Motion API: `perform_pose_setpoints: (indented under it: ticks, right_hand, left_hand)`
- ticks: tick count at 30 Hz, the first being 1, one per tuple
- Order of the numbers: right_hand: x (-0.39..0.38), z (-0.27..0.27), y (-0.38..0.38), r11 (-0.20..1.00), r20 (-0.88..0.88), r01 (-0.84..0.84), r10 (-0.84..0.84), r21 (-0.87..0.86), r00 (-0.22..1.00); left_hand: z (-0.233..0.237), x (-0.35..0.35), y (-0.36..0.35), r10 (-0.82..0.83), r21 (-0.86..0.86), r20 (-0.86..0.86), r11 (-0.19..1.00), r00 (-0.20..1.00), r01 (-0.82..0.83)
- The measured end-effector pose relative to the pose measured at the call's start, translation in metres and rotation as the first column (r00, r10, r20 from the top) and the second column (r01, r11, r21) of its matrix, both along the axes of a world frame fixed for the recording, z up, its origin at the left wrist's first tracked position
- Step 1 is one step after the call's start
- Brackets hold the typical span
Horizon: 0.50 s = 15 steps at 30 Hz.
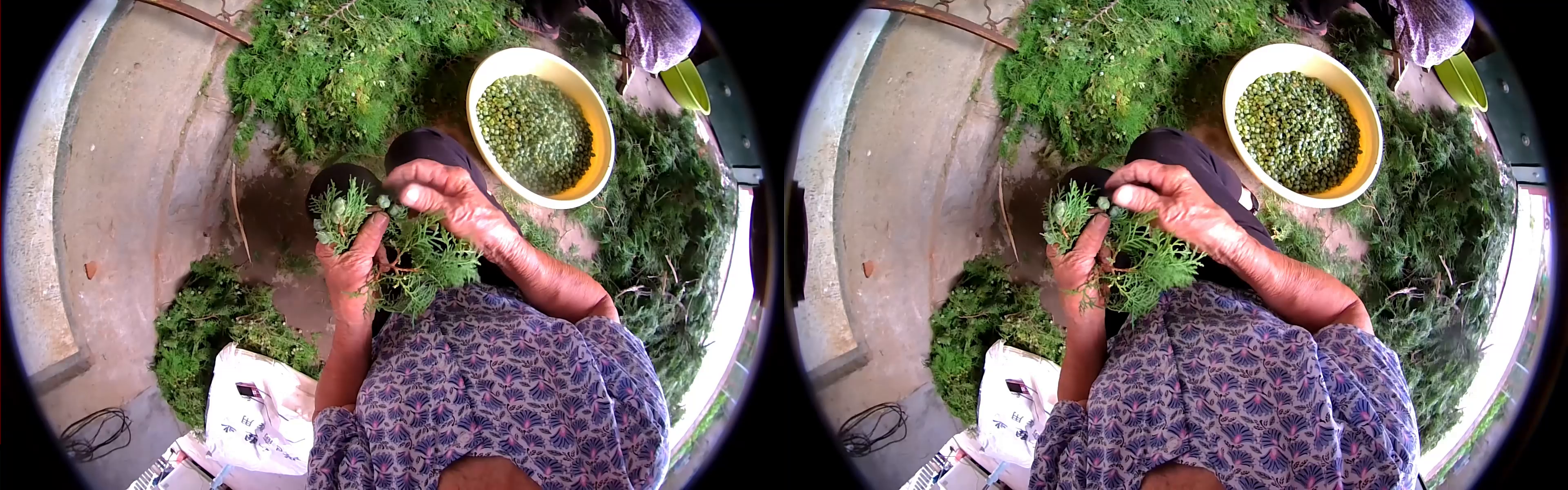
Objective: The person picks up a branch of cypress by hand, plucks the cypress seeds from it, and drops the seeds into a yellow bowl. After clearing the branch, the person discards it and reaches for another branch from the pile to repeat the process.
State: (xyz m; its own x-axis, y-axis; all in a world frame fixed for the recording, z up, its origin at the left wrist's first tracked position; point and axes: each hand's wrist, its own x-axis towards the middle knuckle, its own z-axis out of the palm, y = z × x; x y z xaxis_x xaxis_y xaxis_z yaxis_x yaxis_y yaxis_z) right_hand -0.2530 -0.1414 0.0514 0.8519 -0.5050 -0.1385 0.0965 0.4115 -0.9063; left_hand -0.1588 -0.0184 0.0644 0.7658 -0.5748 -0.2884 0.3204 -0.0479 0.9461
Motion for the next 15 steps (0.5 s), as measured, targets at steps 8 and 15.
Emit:
perform_pose_setpoints:
  ticks: [8, 15]
  right_hand:
    - [0.003, 0.003, 0.009, 0.999, -0.061, -0.007, 0.005, -0.031, 0.998]
    - [0.003, -0.007, 0.008, 0.878, -0.029, -0.044, 0.066, 0.476, 0.997]
  left_hand:
    - [-0.001, -0.006, 0.0, -0.005, -0.081, -0.018, 0.997, 1.0, 0.004]
    - [-0.007, 0.002, 0.005, -0.121, -0.111, -0.028, 0.987, 0.992, 0.117]
